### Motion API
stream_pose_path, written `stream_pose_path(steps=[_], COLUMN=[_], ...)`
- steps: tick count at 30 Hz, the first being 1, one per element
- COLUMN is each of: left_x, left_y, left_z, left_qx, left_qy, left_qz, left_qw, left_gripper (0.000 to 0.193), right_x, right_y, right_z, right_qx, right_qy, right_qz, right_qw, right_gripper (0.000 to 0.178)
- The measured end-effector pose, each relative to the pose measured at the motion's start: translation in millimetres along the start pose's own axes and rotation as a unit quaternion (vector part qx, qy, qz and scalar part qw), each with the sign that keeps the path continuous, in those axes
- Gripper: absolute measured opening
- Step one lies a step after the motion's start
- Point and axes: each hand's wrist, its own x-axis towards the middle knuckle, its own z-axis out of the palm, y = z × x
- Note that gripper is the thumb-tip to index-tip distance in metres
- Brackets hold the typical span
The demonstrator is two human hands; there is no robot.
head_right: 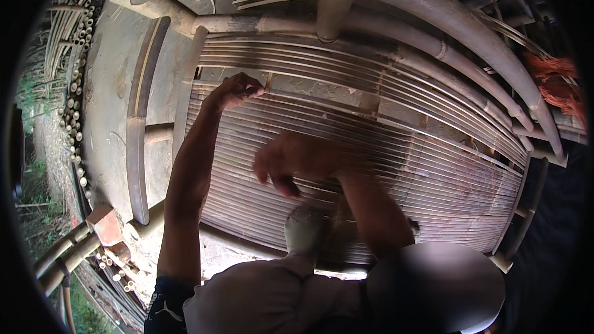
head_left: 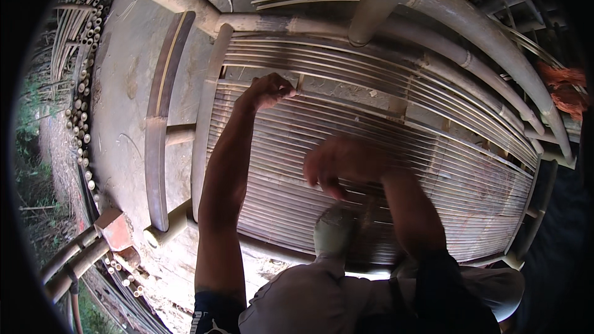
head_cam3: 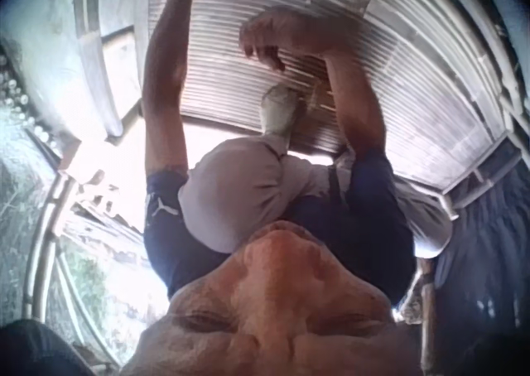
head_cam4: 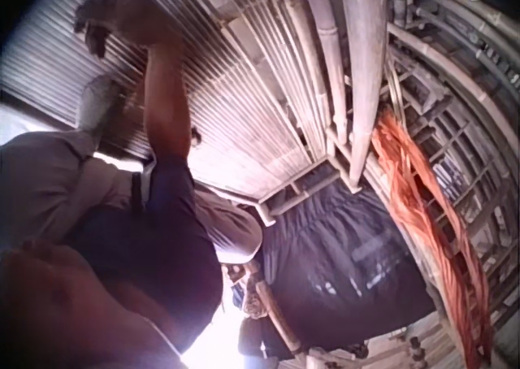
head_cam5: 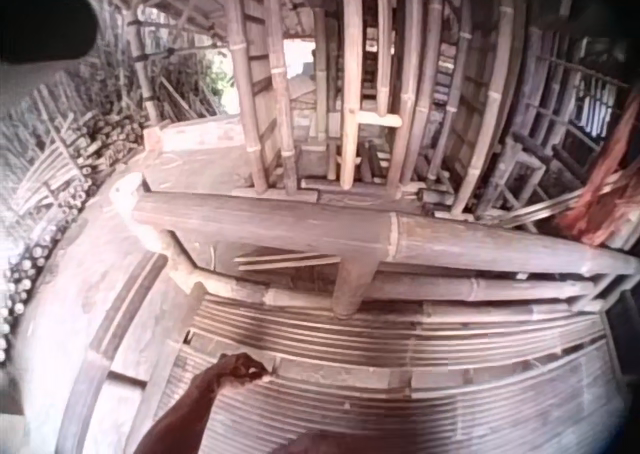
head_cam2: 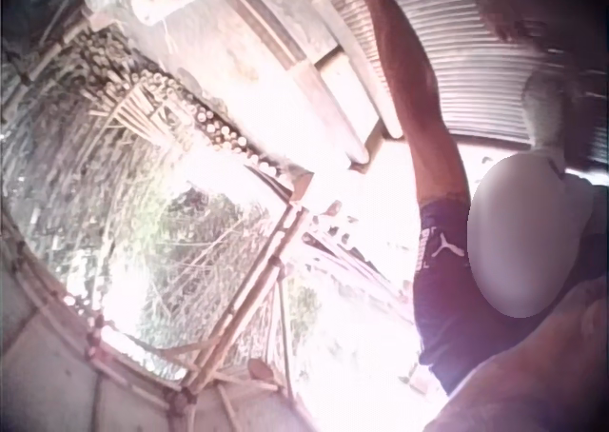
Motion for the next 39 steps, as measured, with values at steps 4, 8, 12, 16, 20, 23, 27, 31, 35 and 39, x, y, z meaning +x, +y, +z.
stream_pose_path(steps=[4,8,12,16,20,23,27,31,35,39], left_x=[-2.9,-8.4,0.3,9.3,4.5,-1.4,-0.7,14.7,-0.8,-18.2], left_y=[10.8,18.6,12.4,-2.8,-8.1,3.5,-4.8,-12.3,-38.8,48.2], left_z=[-6.3,-11.9,-13.0,-8.5,-7.4,-8.0,4.0,10.8,-3.9,-10.2], left_qx=[-0.005,0.041,0.007,-0.002,-0.018,-0.011,0.000,-0.055,-0.030,0.168], left_qy=[-0.020,0.002,-0.033,-0.047,-0.022,0.005,0.030,0.003,0.024,0.106], left_qz=[-0.008,-0.019,-0.005,-0.006,-0.017,-0.008,0.027,0.047,0.052,0.051], left_qw=[1.000,0.999,0.999,0.999,0.999,1.000,0.999,0.997,0.998,0.979], left_gripper=[0.027,0.030,0.028,0.029,0.027,0.026,0.030,0.038,0.030,0.031], right_x=[7.9,-2.5,-6.9,27.1,18.7,11.9,-19.6,-128.4,-320.6,-527.9], right_y=[-50.3,13.3,74.5,79.8,79.4,80.7,52.4,-18.8,-27.5,40.4], right_z=[-23.2,-52.0,2.6,19.6,37.6,29.2,1.5,-19.2,22.9,167.3], right_qx=[0.012,-0.650,-0.642,-0.532,-0.375,-0.344,-0.426,-0.170,-0.453,-0.100], right_qy=[0.427,0.500,0.386,0.421,0.423,0.472,0.524,0.381,0.429,0.690], right_qz=[-0.362,0.009,-0.085,-0.005,0.073,0.064,-0.013,-0.007,0.187,0.375], right_qw=[0.829,0.572,0.656,0.735,0.822,0.809,0.737,0.909,0.759,0.611], right_gripper=[0.037,0.023,0.010,0.014,0.019,0.022,0.030,0.037,0.040,0.044])
